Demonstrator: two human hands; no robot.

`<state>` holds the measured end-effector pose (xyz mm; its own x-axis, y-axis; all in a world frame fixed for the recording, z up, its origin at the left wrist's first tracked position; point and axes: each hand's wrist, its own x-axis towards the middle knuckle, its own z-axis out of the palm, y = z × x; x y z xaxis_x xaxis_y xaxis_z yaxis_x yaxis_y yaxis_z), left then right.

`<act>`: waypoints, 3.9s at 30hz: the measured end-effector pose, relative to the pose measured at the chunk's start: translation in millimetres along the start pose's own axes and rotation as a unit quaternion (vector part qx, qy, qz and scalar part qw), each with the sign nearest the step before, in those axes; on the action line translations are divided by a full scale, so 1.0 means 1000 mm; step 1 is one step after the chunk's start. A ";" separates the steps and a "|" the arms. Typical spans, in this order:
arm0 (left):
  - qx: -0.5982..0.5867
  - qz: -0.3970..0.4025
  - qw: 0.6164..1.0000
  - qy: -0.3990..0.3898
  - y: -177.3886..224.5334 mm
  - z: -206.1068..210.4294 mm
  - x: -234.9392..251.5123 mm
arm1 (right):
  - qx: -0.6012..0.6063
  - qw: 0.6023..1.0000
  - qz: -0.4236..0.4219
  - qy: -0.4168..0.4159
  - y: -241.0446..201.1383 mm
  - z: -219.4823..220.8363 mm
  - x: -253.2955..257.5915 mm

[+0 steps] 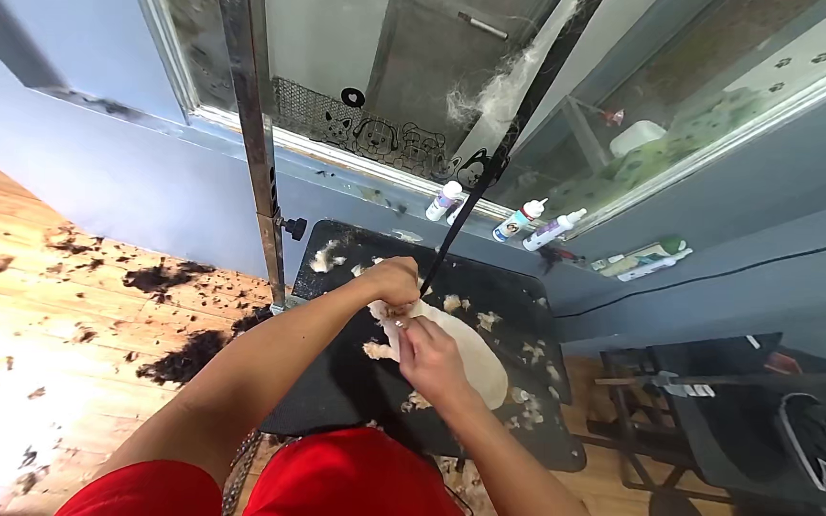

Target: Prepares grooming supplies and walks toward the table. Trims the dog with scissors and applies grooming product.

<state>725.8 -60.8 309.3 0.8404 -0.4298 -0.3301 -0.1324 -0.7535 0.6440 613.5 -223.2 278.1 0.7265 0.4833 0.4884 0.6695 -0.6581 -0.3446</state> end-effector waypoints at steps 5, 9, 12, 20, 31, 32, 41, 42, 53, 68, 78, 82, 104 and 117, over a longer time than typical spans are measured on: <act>0.006 -0.004 1.000 0.008 -0.003 0.005 0.004 | 0.103 0.964 0.243 0.044 -0.011 0.010 -0.002; 0.025 0.001 1.000 0.010 -0.003 0.012 0.005 | 0.388 0.767 0.495 0.128 -0.013 -0.001 0.013; 0.036 0.004 0.999 0.011 0.001 0.011 0.003 | 0.358 0.834 0.413 0.081 -0.009 -0.007 0.009; 0.018 -0.006 1.000 0.004 0.000 0.010 -0.005 | 0.190 0.922 0.334 -0.044 -0.003 -0.013 0.019; -0.029 -0.017 0.999 -0.004 -0.006 0.003 -0.007 | 0.355 0.876 0.205 -0.253 0.035 -0.033 0.018; -0.030 -0.016 0.999 -0.004 -0.005 0.002 -0.007 | 0.338 0.896 0.196 -0.211 0.035 -0.029 0.016; -0.027 0.001 1.000 0.003 -0.003 0.006 -0.005 | 0.203 0.967 0.141 0.054 0.020 0.010 0.002; -0.030 -0.001 1.000 0.002 -0.005 0.005 -0.005 | 0.180 0.977 0.114 0.028 0.018 0.005 0.004; -0.043 0.001 0.999 0.008 -0.003 0.004 -0.006 | 0.190 0.955 0.202 0.104 0.008 0.010 0.005; -0.041 0.018 0.999 -0.015 -0.005 0.002 -0.008 | 0.259 0.950 0.160 -0.072 0.032 -0.008 0.013; -0.039 0.026 0.999 -0.012 -0.011 0.003 -0.008 | 0.133 0.990 -0.001 -0.035 0.021 0.001 0.007; -0.031 0.015 0.999 -0.012 -0.010 0.005 -0.006 | 0.131 0.987 -0.019 -0.088 0.024 0.001 0.007; -0.073 0.007 0.997 0.025 -0.017 0.009 -0.007 | 0.087 0.992 -0.092 0.022 0.035 0.022 -0.008; -0.060 -0.006 0.998 0.013 -0.020 0.009 -0.010 | 0.375 0.859 0.346 0.041 0.027 0.010 0.011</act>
<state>715.6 -46.0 293.5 0.8550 -0.4066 -0.3220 -0.0588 -0.6928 0.7187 641.2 -229.4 266.1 0.9980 0.0633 0.0037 0.0163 -0.1991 -0.9798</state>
